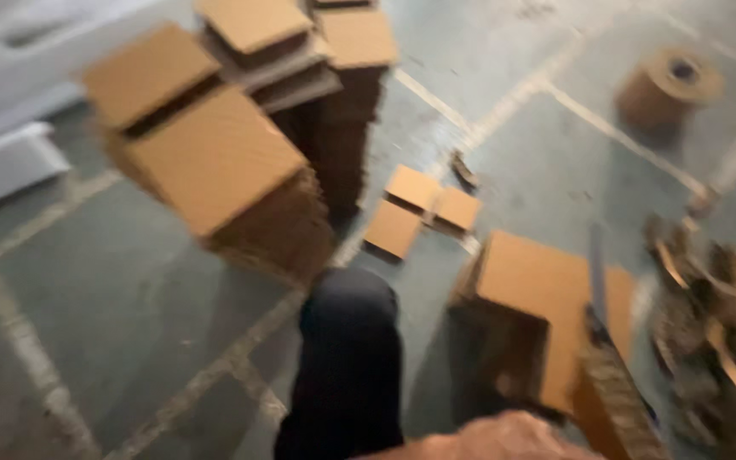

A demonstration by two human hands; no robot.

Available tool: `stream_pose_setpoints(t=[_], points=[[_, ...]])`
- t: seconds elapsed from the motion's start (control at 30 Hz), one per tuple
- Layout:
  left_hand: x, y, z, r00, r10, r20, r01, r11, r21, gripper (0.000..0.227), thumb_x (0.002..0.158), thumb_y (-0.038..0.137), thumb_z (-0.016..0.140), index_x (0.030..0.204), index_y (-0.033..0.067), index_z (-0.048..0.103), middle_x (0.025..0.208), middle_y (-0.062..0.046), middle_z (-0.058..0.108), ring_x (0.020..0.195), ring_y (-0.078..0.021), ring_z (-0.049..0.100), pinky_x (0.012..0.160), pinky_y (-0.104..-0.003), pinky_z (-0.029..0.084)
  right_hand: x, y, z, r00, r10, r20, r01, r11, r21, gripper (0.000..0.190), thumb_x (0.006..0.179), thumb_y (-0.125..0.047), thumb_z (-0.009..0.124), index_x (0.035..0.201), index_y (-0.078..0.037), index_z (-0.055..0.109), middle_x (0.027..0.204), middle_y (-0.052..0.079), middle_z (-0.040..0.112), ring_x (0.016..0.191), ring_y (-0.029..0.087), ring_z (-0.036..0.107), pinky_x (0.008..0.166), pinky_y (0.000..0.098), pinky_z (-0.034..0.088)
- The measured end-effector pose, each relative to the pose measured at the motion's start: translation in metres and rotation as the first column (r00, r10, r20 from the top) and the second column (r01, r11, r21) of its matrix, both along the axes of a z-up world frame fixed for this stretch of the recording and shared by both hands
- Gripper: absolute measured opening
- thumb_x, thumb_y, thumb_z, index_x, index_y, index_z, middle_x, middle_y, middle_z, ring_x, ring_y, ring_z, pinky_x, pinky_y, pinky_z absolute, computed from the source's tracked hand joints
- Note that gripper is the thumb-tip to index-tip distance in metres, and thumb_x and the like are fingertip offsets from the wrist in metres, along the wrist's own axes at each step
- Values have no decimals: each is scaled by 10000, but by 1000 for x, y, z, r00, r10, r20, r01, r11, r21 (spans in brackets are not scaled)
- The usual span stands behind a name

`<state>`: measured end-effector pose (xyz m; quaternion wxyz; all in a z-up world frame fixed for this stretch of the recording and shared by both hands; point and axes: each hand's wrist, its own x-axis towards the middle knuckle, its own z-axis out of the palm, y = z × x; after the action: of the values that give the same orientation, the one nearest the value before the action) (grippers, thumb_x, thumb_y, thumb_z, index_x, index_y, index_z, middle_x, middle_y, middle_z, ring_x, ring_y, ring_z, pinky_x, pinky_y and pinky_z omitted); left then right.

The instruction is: The person sits on the floor and uses a metal ruler and a utility knife to cut corrugated cardboard sheets into smaller rectangular pieces. They repeatedly measure, score, and snap the cardboard, then separate the cut pieces and set them aside.

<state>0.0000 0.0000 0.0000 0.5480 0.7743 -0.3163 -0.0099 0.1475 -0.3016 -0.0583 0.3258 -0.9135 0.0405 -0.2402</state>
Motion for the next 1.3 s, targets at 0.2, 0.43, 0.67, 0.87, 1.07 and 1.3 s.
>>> stream_pose_setpoints(t=[0.2, 0.43, 0.67, 0.87, 1.07, 1.3], points=[[-2, 6, 23, 999, 8, 36, -12, 992, 125, 369, 918, 158, 631, 1279, 122, 567, 898, -100, 706, 822, -324, 732, 711, -430, 587, -52, -91, 30, 971, -238, 11, 238, 967, -94, 265, 1147, -270, 510, 1143, -29, 620, 1036, 91, 627, 941, 212, 626, 835, 318, 516], [6, 38, 82, 995, -19, -95, 6, 990, -139, 386, 974, 258, 746, 1285, 103, 577, 953, -105, 752, 846, -266, 771, 748, -348, 629, -74, -121, 51, 919, -390, 57, 394, 901, -184, 289, 1160, -283, 505, 1150, -20, 624, 1027, 88, 617, 928, 202, 614, 819, 316, 508], [45, 115, 125, 979, 198, -47, -204, 958, -204, 941, 882, 242, 854, 1596, 58, 269, 936, -72, 782, 735, -174, 788, 690, -316, 655, -66, -53, 75, 926, -340, 165, 367, 915, -170, 313, 1173, -296, 501, 1158, -11, 629, 1018, 85, 608, 914, 193, 601, 802, 315, 499], [157, 216, 119, 785, 607, 124, -496, 735, -463, 371, 1094, 267, 714, 1312, -10, 597, 1164, -127, 727, 1007, -190, 804, 822, -330, 699, -77, 39, 58, 995, -82, -54, 95, 945, 314, 404, 1079, -240, 557, 1424, -39, 624, 1156, 55, 683, 1008, 127, 656, 839, 280, 546], [251, 250, 25, 887, 461, -16, -344, 638, -689, 671, 1076, 63, 771, 1611, 36, 368, 1376, -217, 693, 1221, -303, 729, 1044, -444, 646, -84, 48, 20, 1000, -25, -10, 26, 997, 79, 256, 1039, -162, 700, 1244, -9, 719, 1093, 116, 755, 953, 129, 707, 861, 240, 540], [270, 299, -42, 819, 468, -331, -548, 808, -215, 885, 893, 136, 674, 1671, 156, 254, 1504, -192, 584, 1251, -306, 685, 974, -430, 617, -80, 30, -7, 966, -172, -194, 184, 982, 45, 199, 991, -150, 773, 1153, -34, 776, 918, 130, 767, 881, 133, 724, 809, 271, 560]])
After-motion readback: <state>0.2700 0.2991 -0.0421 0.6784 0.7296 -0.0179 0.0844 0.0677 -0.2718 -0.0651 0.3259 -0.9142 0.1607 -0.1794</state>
